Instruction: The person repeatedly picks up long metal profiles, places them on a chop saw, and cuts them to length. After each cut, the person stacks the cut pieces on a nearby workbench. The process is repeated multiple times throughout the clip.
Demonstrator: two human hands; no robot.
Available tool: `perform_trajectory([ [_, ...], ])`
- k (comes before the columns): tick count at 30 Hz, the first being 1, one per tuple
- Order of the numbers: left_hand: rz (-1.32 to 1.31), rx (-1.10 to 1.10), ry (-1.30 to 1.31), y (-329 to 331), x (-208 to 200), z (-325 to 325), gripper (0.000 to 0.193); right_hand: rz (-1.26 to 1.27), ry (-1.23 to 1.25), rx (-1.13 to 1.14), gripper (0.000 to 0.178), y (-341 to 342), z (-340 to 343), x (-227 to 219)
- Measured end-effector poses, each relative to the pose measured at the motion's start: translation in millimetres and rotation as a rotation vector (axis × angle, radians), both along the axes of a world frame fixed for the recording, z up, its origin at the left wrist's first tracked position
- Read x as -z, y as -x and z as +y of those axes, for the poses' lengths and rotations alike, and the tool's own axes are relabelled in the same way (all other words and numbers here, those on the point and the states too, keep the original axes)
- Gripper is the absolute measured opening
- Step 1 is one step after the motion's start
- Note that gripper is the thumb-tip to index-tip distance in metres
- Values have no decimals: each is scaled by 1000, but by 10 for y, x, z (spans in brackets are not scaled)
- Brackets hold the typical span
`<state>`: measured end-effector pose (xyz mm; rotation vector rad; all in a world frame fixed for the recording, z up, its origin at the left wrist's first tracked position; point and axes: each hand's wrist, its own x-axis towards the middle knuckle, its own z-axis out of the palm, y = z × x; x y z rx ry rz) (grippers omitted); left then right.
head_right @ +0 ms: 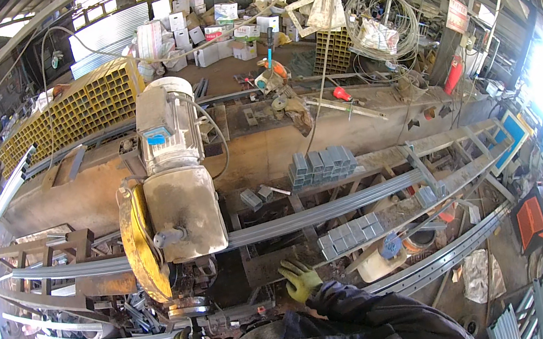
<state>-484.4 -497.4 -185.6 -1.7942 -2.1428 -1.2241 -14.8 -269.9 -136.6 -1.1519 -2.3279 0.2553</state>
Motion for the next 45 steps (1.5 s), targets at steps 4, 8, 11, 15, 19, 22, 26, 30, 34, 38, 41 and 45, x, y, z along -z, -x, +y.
perform_trajectory([
  [4, 13, -33, 26, 1, 6, 4, 33, -9, 0, 1, 63, -4, -8, -33],
  [8, 8, -21, 41, 4, -1, 3, 33, -28, 48, 18, 63, -13, -20, -72],
  [11, 20, -17, 27, 3, -16, 11, 34, -82, 64, 33, 63, -18, -31, -87],
  [15, 14, -2, 21, -2, -36, 16, 34, -45, 42, 14, 63, -23, -28, -94],
  [19, -6, -13, 26, -12, -32, -4, 34, -12, 18, -2, 63, -13, -25, -100],
  [22, 15, -22, 21, -10, -19, -7, 34, -35, 13, 9, 62, -7, -26, -109],
  [26, 35, -25, -4, -14, -24, 23, 33, 14, 2, -9, 61, -4, 1, -118],
  [30, 6, -26, -15, -58, -118, 34, 29, -30, 10, 9, 61, 6, -11, -118],
  [34, -40, -53, 27, -127, -281, 24, 24, -45, 35, 10, 61, 24, -7, -117],
  [38, 7, -49, -3, -157, -420, 25, 27, -67, 32, 5, 60, 21, 3, -117],
  [41, 19, -40, -1, -162, -476, 24, 28, -41, 16, 2, 60, 32, 8, -116],
  [45, -12, -51, -13, -178, -502, 31, 26, -28, 1, 12, 58, 44, 14, -112],
])
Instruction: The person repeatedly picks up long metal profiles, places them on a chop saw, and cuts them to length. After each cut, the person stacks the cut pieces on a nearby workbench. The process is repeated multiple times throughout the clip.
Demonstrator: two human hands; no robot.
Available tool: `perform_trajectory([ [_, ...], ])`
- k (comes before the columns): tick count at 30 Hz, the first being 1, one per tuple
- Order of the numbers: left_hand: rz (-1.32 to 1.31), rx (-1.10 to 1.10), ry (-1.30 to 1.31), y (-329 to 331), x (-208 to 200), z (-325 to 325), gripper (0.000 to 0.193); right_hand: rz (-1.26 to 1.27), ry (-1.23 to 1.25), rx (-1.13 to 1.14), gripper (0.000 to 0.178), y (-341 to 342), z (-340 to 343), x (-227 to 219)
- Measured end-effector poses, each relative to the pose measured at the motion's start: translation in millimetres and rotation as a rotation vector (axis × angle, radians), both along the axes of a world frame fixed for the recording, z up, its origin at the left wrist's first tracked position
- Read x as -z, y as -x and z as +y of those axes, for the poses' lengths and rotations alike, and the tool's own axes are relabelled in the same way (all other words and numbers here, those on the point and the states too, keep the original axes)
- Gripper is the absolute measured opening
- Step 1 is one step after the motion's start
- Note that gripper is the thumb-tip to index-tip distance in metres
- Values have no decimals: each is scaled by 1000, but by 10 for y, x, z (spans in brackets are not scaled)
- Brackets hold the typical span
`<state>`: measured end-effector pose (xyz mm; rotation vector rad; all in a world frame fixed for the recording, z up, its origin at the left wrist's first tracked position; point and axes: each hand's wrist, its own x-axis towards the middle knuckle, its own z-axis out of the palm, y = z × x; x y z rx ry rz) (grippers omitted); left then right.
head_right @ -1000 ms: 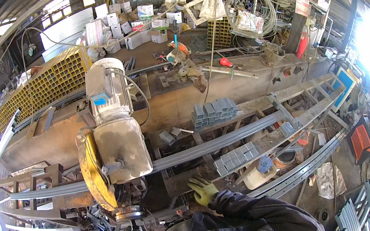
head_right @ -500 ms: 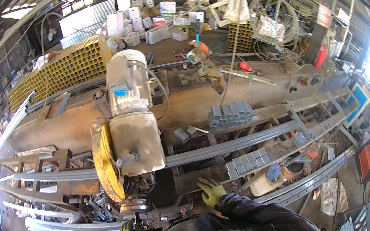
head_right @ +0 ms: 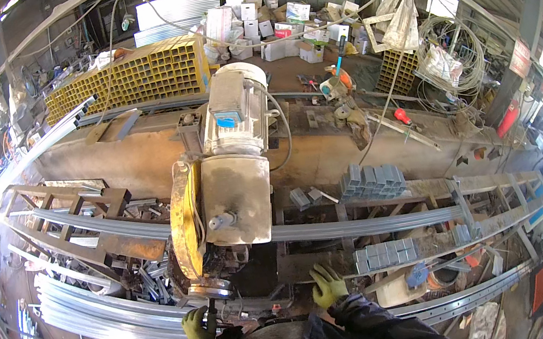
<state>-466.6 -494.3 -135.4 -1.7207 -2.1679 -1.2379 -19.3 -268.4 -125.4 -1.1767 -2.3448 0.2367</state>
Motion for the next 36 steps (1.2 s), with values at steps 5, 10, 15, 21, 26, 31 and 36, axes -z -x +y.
perform_trajectory([
  [5, 4, -29, 11, -22, -35, -3, 26, 22, -10, -6, 58, 2, -19, 28],
  [10, 6, -30, 19, -11, -64, 8, 25, -4, 42, 29, 60, -12, -25, 57],
  [15, -6, -19, 17, -8, -66, -3, 26, -3, -9, 8, 60, -5, -19, 61],
  [21, -18, -19, 18, 4, -40, -9, 28, -2, -17, 8, 60, 7, -41, 21],
  [26, -4, -22, 12, -10, -83, -13, 26, -1, -47, 2, 60, 22, -31, 1],
  [31, -21, -23, 28, -17, -143, -6, 24, 35, -24, 3, 60, 14, -20, 14],
  [36, -29, -44, 30, -16, -109, 4, 28, 7, -19, 5, 61, 11, -27, 12],
])
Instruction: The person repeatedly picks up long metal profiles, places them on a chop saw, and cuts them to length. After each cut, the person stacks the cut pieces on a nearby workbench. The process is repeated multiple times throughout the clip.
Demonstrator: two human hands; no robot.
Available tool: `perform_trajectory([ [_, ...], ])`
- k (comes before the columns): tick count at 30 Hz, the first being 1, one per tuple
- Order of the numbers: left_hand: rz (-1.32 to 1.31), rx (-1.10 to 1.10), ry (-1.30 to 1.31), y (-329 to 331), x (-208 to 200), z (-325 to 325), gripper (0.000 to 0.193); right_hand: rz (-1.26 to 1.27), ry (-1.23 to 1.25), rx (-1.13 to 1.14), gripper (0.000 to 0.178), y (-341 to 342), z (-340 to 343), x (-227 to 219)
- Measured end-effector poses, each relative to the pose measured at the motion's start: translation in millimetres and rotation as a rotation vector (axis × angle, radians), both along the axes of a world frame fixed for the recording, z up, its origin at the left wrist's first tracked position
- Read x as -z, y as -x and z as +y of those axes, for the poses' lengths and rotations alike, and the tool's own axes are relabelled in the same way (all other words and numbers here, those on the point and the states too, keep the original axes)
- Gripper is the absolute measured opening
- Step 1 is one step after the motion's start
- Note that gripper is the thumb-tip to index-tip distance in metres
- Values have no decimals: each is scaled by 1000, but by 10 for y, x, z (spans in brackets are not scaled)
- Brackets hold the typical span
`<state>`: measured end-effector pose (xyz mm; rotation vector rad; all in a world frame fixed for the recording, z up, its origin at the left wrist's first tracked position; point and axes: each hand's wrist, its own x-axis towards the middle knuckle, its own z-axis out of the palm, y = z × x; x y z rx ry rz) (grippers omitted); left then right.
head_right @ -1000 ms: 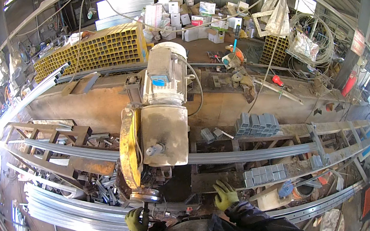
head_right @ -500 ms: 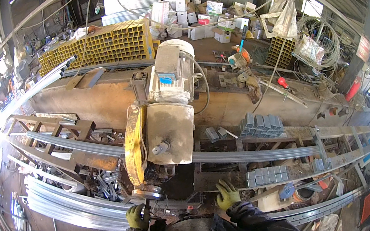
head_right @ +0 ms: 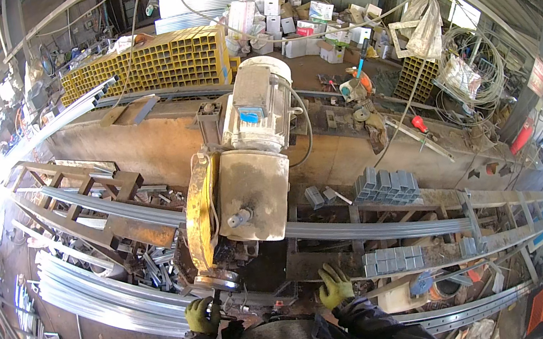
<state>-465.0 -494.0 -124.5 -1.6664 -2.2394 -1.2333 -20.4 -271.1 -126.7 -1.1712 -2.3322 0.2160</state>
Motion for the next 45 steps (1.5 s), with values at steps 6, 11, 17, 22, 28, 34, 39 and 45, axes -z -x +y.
perform_trajectory([
  [6, 1, -6, 18, 16, 61, -23, 30, -24, 36, 4, 64, -3, -14, -14],
  [11, -33, -26, 42, 26, 96, -39, 32, 1, 55, 5, 62, 22, -11, -29],
  [17, -34, -29, 55, 21, 49, -43, 32, 7, 12, -14, 60, 36, -21, -55],
  [22, -8, -16, 32, 12, -64, -38, 28, 6, 7, -20, 60, 36, -10, -57],
  [28, -3, -13, 7, 13, -83, -24, 31, -7, -15, -24, 60, 29, -6, -39],
  [34, -10, -14, -18, 14, -41, -26, 29, -4, -18, -9, 59, 34, 1, -18],
  [39, 12, 11, -61, 11, -6, 10, 32, -16, 18, 4, 59, 2, -19, -43],
  [45, 18, 27, -19, 25, 63, 25, 27, -30, 59, 16, 60, 5, 11, -22],
])
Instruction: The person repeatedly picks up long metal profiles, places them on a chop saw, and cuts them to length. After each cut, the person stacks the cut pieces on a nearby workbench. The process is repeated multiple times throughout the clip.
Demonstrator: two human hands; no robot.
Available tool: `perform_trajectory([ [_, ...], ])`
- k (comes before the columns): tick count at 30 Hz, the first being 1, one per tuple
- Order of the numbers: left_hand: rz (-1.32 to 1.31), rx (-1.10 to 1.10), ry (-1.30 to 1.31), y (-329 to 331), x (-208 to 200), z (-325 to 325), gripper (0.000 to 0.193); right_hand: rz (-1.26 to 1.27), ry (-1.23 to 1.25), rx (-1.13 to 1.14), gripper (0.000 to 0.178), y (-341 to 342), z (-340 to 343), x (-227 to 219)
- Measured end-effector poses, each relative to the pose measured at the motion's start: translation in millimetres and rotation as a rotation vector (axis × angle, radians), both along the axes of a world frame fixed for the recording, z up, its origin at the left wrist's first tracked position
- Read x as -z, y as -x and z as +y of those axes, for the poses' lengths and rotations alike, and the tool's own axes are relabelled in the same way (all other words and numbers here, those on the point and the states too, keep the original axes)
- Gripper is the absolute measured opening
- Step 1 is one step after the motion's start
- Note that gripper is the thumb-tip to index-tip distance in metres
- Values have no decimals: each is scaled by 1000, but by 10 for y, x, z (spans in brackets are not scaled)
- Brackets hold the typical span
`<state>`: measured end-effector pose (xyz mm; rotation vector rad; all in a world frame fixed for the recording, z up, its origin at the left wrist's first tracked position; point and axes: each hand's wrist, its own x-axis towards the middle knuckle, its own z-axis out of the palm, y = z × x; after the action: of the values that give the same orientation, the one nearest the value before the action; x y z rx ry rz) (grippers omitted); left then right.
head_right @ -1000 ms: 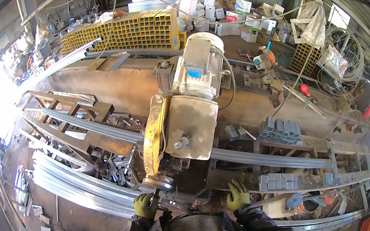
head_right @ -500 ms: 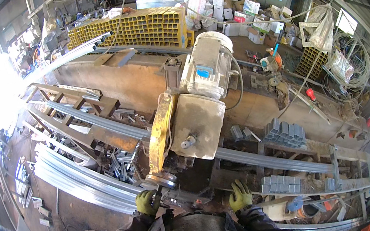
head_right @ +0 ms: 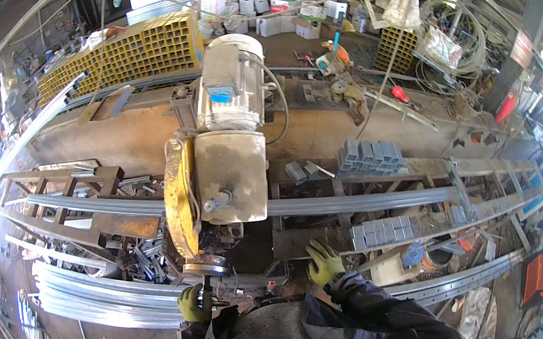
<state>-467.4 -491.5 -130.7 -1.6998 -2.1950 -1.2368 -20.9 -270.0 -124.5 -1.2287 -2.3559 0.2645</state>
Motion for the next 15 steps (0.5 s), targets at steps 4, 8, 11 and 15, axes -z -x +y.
perform_trajectory([
  [4, 21, 8, -19, 12, 96, -6, 27, 39, -20, -13, 59, -13, 3, 37],
  [8, 8, 11, 5, 5, 195, -28, 29, 17, -15, -6, 57, -24, -1, 95],
  [11, -3, 1, -14, 2, 213, -37, 30, 20, -53, -31, 57, -6, -9, 132],
  [15, -29, -22, 18, -18, 204, -46, 34, -6, -39, -39, 61, 5, -22, 147],
])
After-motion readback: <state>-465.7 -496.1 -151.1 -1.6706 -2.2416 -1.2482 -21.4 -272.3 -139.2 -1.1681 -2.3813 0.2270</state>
